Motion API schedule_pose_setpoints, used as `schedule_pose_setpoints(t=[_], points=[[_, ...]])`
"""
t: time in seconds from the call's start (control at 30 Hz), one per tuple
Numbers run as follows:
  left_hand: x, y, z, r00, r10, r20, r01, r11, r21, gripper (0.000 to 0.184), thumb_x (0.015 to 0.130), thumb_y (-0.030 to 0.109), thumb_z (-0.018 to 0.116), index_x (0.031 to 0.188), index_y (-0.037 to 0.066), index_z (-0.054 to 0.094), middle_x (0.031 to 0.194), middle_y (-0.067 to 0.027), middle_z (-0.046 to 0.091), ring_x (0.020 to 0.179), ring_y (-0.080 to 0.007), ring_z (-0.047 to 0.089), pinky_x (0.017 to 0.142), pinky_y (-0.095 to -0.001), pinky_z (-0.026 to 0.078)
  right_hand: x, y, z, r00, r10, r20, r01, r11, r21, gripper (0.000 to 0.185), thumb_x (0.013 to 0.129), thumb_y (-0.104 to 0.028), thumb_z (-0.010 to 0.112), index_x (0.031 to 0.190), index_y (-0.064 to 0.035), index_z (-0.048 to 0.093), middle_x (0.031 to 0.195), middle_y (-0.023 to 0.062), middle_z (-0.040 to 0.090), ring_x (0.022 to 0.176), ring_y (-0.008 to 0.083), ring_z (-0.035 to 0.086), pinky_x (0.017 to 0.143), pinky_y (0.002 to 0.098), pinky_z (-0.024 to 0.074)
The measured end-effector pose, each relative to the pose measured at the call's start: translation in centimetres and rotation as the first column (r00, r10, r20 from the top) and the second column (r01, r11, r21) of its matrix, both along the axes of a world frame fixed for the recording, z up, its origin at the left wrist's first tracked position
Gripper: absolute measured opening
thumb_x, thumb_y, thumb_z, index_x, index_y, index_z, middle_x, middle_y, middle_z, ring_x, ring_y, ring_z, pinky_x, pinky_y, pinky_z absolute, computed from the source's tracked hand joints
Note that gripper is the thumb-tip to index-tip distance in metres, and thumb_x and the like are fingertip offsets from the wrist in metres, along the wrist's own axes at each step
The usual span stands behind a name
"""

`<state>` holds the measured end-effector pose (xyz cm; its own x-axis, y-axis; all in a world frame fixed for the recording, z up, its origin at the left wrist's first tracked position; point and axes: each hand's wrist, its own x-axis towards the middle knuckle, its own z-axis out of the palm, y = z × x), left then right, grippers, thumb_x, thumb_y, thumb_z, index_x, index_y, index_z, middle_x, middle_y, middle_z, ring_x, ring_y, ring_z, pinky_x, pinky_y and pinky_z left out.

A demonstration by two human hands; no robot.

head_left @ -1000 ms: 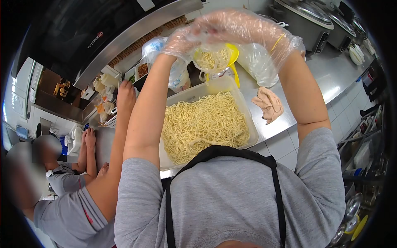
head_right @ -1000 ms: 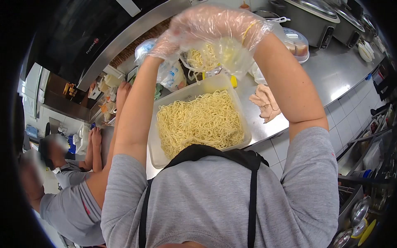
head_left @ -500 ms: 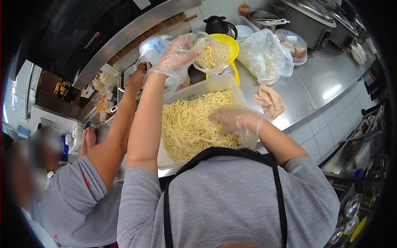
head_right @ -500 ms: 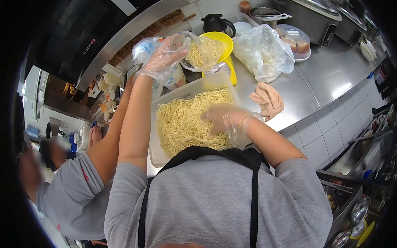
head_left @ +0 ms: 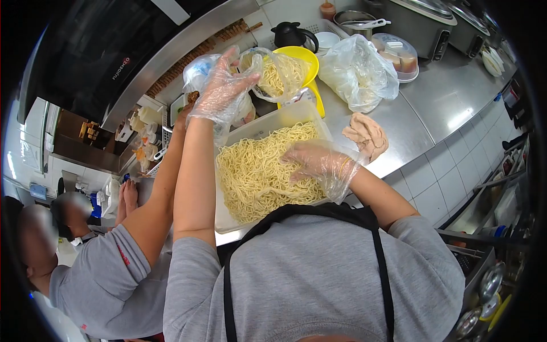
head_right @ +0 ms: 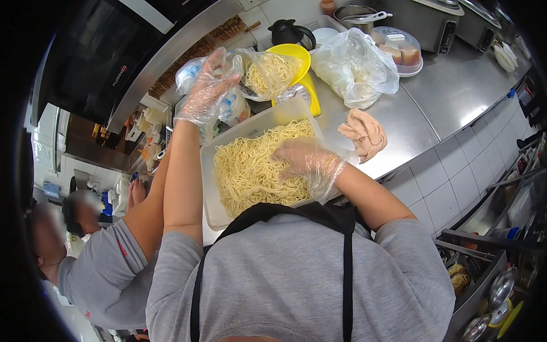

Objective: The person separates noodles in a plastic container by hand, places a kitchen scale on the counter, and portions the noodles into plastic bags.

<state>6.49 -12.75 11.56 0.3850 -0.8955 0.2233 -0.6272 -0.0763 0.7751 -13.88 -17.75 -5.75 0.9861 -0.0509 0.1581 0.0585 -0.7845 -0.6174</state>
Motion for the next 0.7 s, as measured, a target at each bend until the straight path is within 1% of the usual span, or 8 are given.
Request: schedule_pose_setpoints(t=[0.1, 0.23, 0.27, 0.37, 0.43, 0.5, 0.63, 0.7], points=[[-0.4, -0.7, -0.2, 0.999, 0.01, -0.038, -0.014, 0.997, -0.082, 0.088, 0.068, 0.035, 0.078, 0.135, -0.001, 0.033, 0.132, -0.019, 0.042, 0.107, -0.0249, 0.056, 0.09, -0.0366, 0.044, -0.1, 0.0, 0.0, 1.0, 0.0, -0.001, 0.0, 1.0, -0.023, 0.055, 0.07, -0.042, 0.072, 0.114, -0.0118, 0.058, 0.107, 0.0122, 0.057, 0.103, 0.0309, 0.054, 0.089, 0.0392, 0.042], [2.5, -3.2, -3.9, 0.974, 0.104, 0.2, -0.131, 0.983, 0.126, 0.06, 0.085, 0.046, 0.054, 0.127, 0.004, 0.046, 0.124, -0.016, 0.052, 0.112, -0.0283, 0.053, 0.096, -0.0325, 0.039, 0.0, 0.0, 0.3, 0.997, 0.068, -0.022, -0.068, 0.998, -0.017, 0.056, 0.074, -0.036, 0.071, 0.118, -0.0053, 0.053, 0.109, 0.0145, 0.055, 0.104, 0.0307, 0.052, 0.092, 0.0377, 0.041], [3.8, -3.9, -5.6, 0.965, 0.118, 0.234, -0.101, 0.991, -0.086, 0.051, 0.088, 0.042, 0.05, 0.123, 0.004, 0.049, 0.119, -0.0145, 0.055, 0.111, -0.0284, 0.053, 0.095, -0.032, 0.039, 0.1, -0.1, 0.3, 0.998, 0.053, -0.032, -0.053, 0.998, -0.021, 0.056, 0.074, -0.037, 0.071, 0.118, -0.0051, 0.054, 0.109, 0.0147, 0.055, 0.104, 0.0307, 0.052, 0.092, 0.0376, 0.0408], [-0.3, -0.4, -1.0, 0.968, 0.232, -0.095, -0.246, 0.953, -0.178, 0.03, 0.092, 0.03, 0.05, 0.109, 0.006, 0.058, 0.107, -0.01, 0.06, 0.097, -0.0241, 0.057, 0.084, -0.0335, 0.044, 0.1, 0.1, 0.6, 0.996, 0.053, -0.066, -0.055, 0.998, -0.019, 0.057, 0.075, -0.037, 0.07, 0.118, -0.0046, 0.054, 0.109, 0.0152, 0.055, 0.104, 0.0307, 0.052, 0.092, 0.0373, 0.0407], [0.4, 1.0, 0.4, 0.818, -0.143, -0.557, -0.156, 0.878, -0.453, 0.021, 0.089, 0.021, 0.057, 0.105, 0.007, 0.059, 0.097, -0.0053, 0.061, 0.085, -0.0172, 0.056, 0.072, -0.0314, 0.047, 0.2, 0.0, 1.4, 0.995, 0.056, -0.08, -0.057, 0.998, -0.017, 0.057, 0.075, -0.037, 0.07, 0.118, -0.0043, 0.054, 0.109, 0.0155, 0.054, 0.104, 0.0308, 0.052, 0.092, 0.0371, 0.0406], [-1.3, 4.0, 2.9, 0.725, -0.193, -0.662, -0.223, 0.843, -0.49, 0.018, 0.086, 0.014, 0.061, 0.104, 0.009, 0.06, 0.094, -0.0025, 0.06, 0.081, -0.0125, 0.056, 0.067, -0.0275, 0.048, 0.3, -0.1, 1.8, 0.993, 0.064, -0.103, -0.065, 0.998, -0.013, 0.056, 0.074, -0.036, 0.071, 0.117, -0.0036, 0.054, 0.109, 0.0149, 0.055, 0.105, 0.0304, 0.051, 0.091, 0.0367, 0.0407], [-0.2, 9.1, 1.8, 0.799, 0.034, -0.6, -0.216, 0.948, -0.234, 0.019, 0.087, 0.016, 0.059, 0.104, 0.007, 0.061, 0.096, -0.0036, 0.059, 0.086, -0.0147, 0.056, 0.075, -0.0279, 0.048, 0.5, -0.5, 2.4, 0.994, 0.087, -0.071, -0.085, 0.996, 0.022, 0.057, 0.071, -0.036, 0.073, 0.116, -0.0057, 0.056, 0.103, 0.0142, 0.057, 0.101, 0.0313, 0.054, 0.088, 0.038, 0.0421], [2.8, 10.9, -2.3, 0.97, 0.062, -0.234, -0.058, 0.998, 0.022, 0.026, 0.088, 0.02, 0.058, 0.109, 0.005, 0.06, 0.103, -0.0066, 0.058, 0.094, -0.0167, 0.055, 0.083, -0.029, 0.046, 0.5, -1.0, 5.8, 0.943, 0.166, -0.288, -0.181, 0.983, -0.027, 0.056, 0.07, -0.033, 0.074, 0.117, -0.0068, 0.056, 0.091, 0.0127, 0.061, 0.091, 0.0303, 0.059, 0.082, 0.0379, 0.0448]])
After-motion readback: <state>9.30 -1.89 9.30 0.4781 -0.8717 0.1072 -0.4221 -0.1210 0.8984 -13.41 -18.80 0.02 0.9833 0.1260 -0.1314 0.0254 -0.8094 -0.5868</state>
